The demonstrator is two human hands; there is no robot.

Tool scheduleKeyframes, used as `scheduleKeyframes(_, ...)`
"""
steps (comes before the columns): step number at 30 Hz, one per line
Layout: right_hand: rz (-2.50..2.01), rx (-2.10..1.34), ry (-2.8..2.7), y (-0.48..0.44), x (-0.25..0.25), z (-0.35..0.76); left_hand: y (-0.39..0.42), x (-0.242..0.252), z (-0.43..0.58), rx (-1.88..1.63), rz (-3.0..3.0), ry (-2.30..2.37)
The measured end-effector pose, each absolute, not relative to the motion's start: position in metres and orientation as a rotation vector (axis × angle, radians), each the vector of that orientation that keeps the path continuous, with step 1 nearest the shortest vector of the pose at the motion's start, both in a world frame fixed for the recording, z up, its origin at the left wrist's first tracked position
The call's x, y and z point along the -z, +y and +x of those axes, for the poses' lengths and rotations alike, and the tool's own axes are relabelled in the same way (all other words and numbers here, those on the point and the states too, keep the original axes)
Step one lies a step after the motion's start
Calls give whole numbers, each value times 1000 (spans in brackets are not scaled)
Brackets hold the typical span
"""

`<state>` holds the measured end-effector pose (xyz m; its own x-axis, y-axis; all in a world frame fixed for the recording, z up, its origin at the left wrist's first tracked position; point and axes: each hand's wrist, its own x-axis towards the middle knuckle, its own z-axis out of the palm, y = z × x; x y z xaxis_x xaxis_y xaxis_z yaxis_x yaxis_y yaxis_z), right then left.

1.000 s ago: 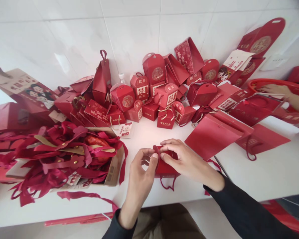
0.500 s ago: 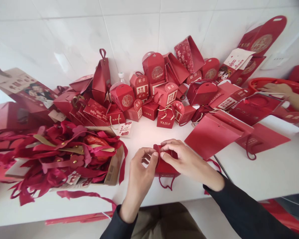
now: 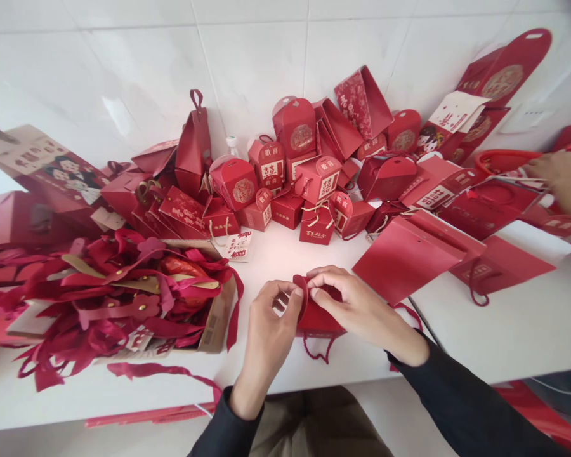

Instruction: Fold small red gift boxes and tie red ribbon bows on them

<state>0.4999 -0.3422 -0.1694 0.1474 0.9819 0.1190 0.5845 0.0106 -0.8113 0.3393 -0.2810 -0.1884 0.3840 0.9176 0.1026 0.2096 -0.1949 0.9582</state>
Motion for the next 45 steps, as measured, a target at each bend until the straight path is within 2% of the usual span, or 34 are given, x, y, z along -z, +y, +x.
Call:
scheduleKeyframes(5, -1691, -651, -1493, -343, 173, 500, -282, 189, 335, -1003, 1518, 987)
scheduleKeyframes(10, -1717, -565, -1340, -353, 170, 510, -288, 168, 324, -1472, 1306, 1134)
scheduleKeyframes(12, -1767, -487, -1250, -365, 168, 517, -296, 166, 320, -1531, 1205, 1174)
scheduleKeyframes(16, -1923, -413, -1112, -400, 177, 528, -320, 186, 312, -1296, 1189, 1240)
scheduleKeyframes(20, -1975, -647, -1138, -420, 201, 529, -327, 214, 313, -864, 1370, 1300)
scheduleKeyframes(22, -1956, -734, -1183, -419, 211, 528, -319, 220, 320, -766, 1369, 1263)
scheduleKeyframes(29, -1846, -694, -1101, -405, 208, 530, -293, 197, 350, -1064, 1438, 942)
scheduleKeyframes(33, -1761, -690, -973, -405, 196, 529, -291, 181, 350, -1236, 1367, 939)
scheduleKeyframes(35, -1716, -654, -965, -402, 191, 526, -291, 178, 348, -1232, 1374, 972)
scheduleKeyframes(40, -1650, -627, -943, -393, 190, 519, -292, 187, 345, -966, 1489, 1001)
scheduleKeyframes(45, -1656, -719, -942, -385, 197, 524, -292, 190, 347, -1046, 1598, 954)
